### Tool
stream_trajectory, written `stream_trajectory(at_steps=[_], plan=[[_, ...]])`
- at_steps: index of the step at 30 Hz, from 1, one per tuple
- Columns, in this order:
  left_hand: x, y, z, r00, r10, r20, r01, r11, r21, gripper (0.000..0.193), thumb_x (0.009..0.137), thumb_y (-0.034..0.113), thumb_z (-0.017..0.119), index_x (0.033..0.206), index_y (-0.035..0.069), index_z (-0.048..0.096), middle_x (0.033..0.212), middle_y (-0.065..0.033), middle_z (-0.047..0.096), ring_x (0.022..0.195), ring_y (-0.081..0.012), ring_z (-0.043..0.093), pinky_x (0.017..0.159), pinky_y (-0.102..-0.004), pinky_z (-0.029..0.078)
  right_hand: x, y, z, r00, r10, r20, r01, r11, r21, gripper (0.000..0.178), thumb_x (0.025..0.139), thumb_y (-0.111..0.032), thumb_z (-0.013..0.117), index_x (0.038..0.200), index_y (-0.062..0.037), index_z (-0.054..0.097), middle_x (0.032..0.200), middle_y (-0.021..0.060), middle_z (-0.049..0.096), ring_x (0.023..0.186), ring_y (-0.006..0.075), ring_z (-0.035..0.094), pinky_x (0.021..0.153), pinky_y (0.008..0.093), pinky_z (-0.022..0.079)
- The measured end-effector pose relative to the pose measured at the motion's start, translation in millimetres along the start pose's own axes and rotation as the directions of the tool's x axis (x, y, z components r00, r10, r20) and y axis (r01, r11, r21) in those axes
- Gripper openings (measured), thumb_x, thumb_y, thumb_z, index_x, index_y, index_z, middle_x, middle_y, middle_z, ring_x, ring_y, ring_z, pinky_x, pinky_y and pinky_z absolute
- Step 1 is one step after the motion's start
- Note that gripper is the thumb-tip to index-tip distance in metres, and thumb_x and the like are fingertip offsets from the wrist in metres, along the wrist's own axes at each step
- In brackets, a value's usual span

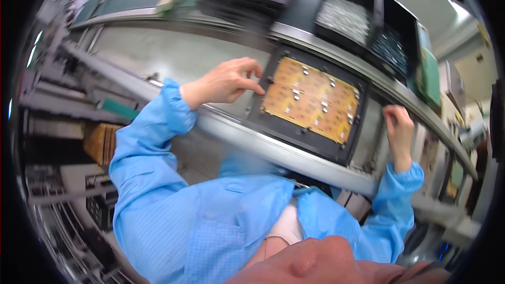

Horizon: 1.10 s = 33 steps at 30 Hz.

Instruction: Assembling electronic components onto a printed circuit board on an assembly line.

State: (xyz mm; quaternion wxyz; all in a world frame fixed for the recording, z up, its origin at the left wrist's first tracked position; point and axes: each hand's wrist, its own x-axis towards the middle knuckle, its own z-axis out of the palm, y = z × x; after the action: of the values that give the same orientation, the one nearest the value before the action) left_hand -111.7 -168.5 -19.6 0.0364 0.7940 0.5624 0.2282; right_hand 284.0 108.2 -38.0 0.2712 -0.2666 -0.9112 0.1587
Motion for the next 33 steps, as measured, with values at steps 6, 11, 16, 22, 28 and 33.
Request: stream_trajectory(at_steps=[6, 11, 16, 22, 28, 33], plan=[[-6.8, -78.2, -38.8, 0.829, -0.14, -0.542, 0.348, 0.888, 0.302, 0.029, 0.075, -0.005, 0.061, 0.097, 0.011, 0.071, 0.09, -0.0093, 0.062, 0.09, -0.0299, 0.06, 0.076, -0.0395, 0.051, -31.7, 11.8, 8.1, 0.982, 0.178, -0.063, -0.168, 0.977, 0.13, 0.006, 0.088, 0.001, 0.065, 0.094, 0.0006, 0.067, 0.085, 0.0081, 0.067, 0.078, 0.0156, 0.064, 0.074, 0.0265, 0.05], [-38.0, -220.1, -108.0, 0.561, -0.391, -0.73, 0.821, 0.376, 0.429, 0.055, 0.087, 0.05, 0.067, 0.116, 0.004, 0.068, 0.114, -0.0198, 0.066, 0.109, -0.0363, 0.06, 0.098, -0.044, 0.047, -41.6, 22.4, 18.4, 0.956, 0.282, -0.081, -0.263, 0.945, 0.195, 0.006, 0.09, -0.002, 0.065, 0.095, 0.0007, 0.068, 0.084, 0.0055, 0.068, 0.078, 0.0119, 0.063, 0.074, 0.0254, 0.05], [-59.0, -308.8, -149.9, 0.239, -0.925, -0.295, 0.964, 0.263, -0.043, 0.092, 0.072, 0.068, 0.076, 0.125, -0.006, 0.061, 0.119, -0.0165, 0.065, 0.11, -0.0259, 0.061, 0.095, -0.0373, 0.048, -47.0, 17.2, 25.1, 0.927, 0.36, -0.105, -0.336, 0.922, 0.193, 0.007, 0.09, -0.004, 0.067, 0.095, -0.0003, 0.068, 0.084, 0.0056, 0.069, 0.079, 0.0119, 0.066, 0.075, 0.0256, 0.051], [-90.4, -349.4, -220.2, 0.346, -0.894, -0.286, 0.931, 0.365, -0.015, 0.074, 0.073, 0.06, 0.08, 0.111, -0.003, 0.069, 0.093, -0.0087, 0.069, 0.083, -0.0195, 0.063, 0.074, -0.034, 0.049, -12.9, 12.4, 52.8, 0.918, 0.385, -0.097, -0.36, 0.909, 0.21, 0.007, 0.089, -0.007, 0.067, 0.094, -0.0019, 0.069, 0.083, 0.0051, 0.071, 0.076, 0.011, 0.066, 0.071, 0.0255, 0.052], [-80.5, -324.8, -234.1, 0.408, -0.714, -0.569, 0.905, 0.233, 0.356, 0.092, 0.069, 0.071, 0.074, 0.13, 0.004, 0.061, 0.119, -0.019, 0.068, 0.113, -0.0308, 0.063, 0.095, -0.0373, 0.047, 2.1, 17.4, 66.7, 0.912, 0.397, -0.101, -0.359, 0.894, 0.27, 0.009, 0.088, -0.007, 0.069, 0.095, -0.0019, 0.071, 0.081, 0.0045, 0.071, 0.073, 0.0091, 0.065, 0.067, 0.0238, 0.051], [-77.5, -238.6, -241.3, 0.301, -0.624, -0.722, 0.953, 0.173, 0.248, 0.088, 0.073, 0.064, 0.077, 0.138, 0.009, 0.056, 0.127, -0.0157, 0.065, 0.12, -0.0284, 0.06, 0.098, -0.0377, 0.046, 3.6, -10.4, 56.7, 0.91, 0.386, -0.152, -0.324, 0.89, 0.32, 0.01, 0.089, -0.008, 0.071, 0.096, -0.0024, 0.072, 0.082, 0.0046, 0.072, 0.072, 0.0085, 0.065, 0.067, 0.0236, 0.051]])
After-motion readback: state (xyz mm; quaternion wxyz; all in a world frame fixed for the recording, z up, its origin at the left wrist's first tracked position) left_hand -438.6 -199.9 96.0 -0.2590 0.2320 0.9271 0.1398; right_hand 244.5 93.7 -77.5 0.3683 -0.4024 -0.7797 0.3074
